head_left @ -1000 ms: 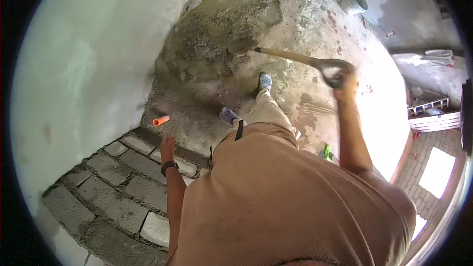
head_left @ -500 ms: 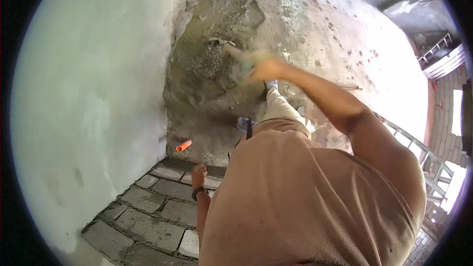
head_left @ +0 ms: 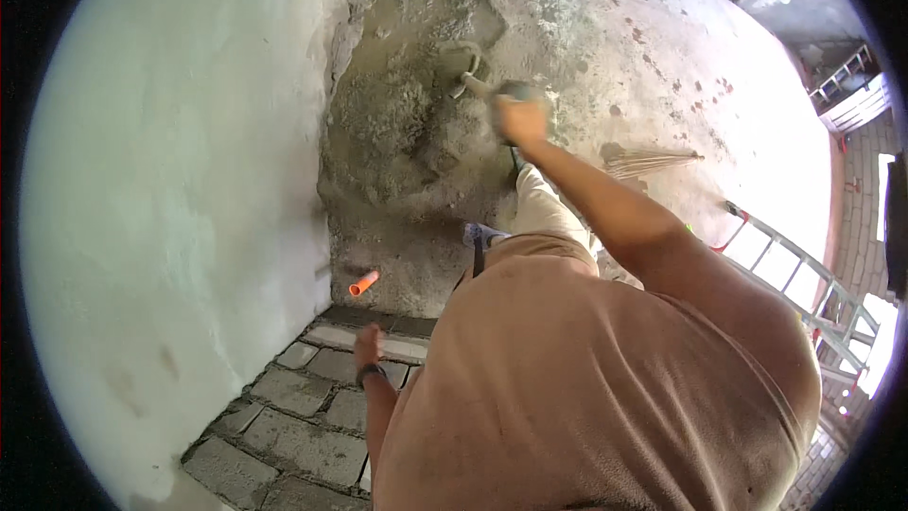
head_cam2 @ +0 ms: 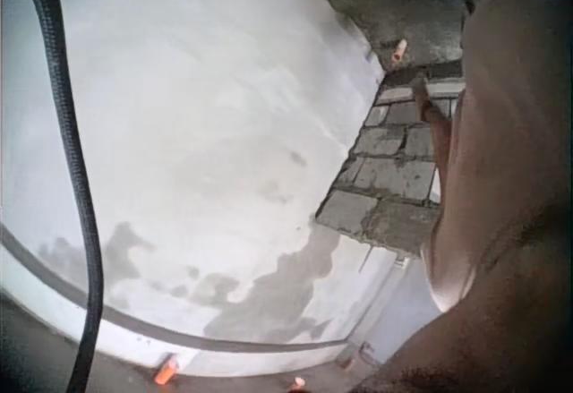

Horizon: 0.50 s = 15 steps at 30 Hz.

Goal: Using a trowel and shovel to spread and mix wet concrete on a floor during construction.

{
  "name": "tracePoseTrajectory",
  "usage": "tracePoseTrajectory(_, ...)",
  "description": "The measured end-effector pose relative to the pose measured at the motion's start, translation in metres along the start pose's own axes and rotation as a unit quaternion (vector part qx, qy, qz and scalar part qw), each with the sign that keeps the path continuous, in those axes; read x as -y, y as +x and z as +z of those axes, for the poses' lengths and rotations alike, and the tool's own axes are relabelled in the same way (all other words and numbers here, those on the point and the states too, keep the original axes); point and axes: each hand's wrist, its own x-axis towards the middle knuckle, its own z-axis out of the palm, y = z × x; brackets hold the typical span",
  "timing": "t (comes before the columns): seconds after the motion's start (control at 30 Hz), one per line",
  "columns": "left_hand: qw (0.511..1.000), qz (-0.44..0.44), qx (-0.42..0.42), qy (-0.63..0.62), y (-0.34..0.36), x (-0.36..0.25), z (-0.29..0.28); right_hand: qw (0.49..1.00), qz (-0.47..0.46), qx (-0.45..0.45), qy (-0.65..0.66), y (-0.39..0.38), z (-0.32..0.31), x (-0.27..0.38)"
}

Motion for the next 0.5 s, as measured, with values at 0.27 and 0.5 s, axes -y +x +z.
tracePoseTrajectory(0.27, 0.906, 0.403, -0.072, -0.113, 0.026, -0.160, -0.050, 0.868, -0.281, 0.399, -0.091, -0.062, -0.098, 0.118)
tracePoseTrajectory(0.5, 0.946, 0.306, 0.016, 0.104, 0.035, -0.091, 0.008, 0.949, -0.141, 0.247, 0.137, -0.037, -0.247, 0.108)
